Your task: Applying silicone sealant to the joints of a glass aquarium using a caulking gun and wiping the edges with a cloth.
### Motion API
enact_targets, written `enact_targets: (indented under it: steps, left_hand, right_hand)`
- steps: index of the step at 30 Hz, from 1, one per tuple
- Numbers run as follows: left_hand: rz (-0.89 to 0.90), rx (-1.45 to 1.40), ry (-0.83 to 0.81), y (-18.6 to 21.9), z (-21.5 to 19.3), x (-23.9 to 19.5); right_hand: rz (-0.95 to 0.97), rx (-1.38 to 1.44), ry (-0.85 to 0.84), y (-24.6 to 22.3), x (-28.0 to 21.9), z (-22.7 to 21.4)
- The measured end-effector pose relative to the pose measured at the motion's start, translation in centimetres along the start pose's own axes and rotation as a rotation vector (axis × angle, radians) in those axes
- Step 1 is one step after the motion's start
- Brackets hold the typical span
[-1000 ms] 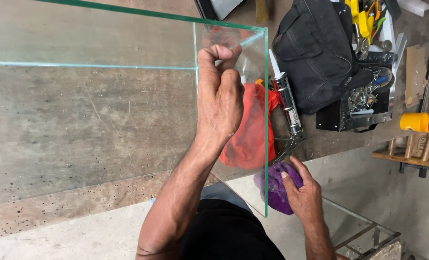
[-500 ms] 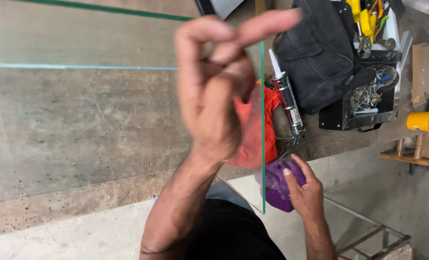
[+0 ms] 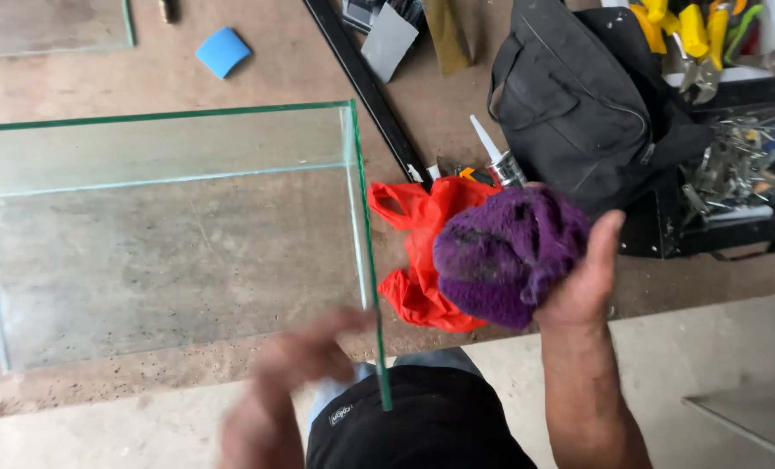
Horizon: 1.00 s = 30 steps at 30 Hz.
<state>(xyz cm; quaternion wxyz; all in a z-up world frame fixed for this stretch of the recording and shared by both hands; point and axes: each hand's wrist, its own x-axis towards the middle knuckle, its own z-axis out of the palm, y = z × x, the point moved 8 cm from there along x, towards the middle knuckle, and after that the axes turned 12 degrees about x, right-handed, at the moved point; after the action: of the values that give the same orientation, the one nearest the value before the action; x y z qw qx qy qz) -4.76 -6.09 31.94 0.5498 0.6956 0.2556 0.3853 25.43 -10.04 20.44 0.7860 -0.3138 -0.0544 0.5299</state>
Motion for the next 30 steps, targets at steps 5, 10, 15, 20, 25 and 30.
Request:
enact_targets:
  steps: [5,10,15,20,25,30]
  left_hand:
    - [-0.523,0.483,-0.093,1.5,11.7,1.2]
    - [-0.515,0.169,-0.088,-0.3,16.6,5.1]
    - [-0.428,0.322,-0.096,-2.6,20.5,5.2]
    - [-0.361,0.626,-0.053,-5.0,22.3,3.2]
    - [-0.29,0.914,-0.055,-1.8,22.8,3.8]
    - [-0.28,0.757,-0.017,-0.4,22.6,3.6]
  right_hand:
    - [0.164,-0.228,-0.514,-0.3,-4.1,8.1]
    - [-0.17,-0.656,-0.599,-1.2,-2.7,4.8]
    - [-0.138,-0.821,-0.532,-1.4,-1.2,0.0]
    - [-0.219,-0.998,-0.465,-0.2,-1.3,-4.0]
    - [-0.403,-1.125,-0.463,0.5,1.8,-7.8]
    - [-0.198,-1.378,-0.373,-1.4,7.8,-9.3]
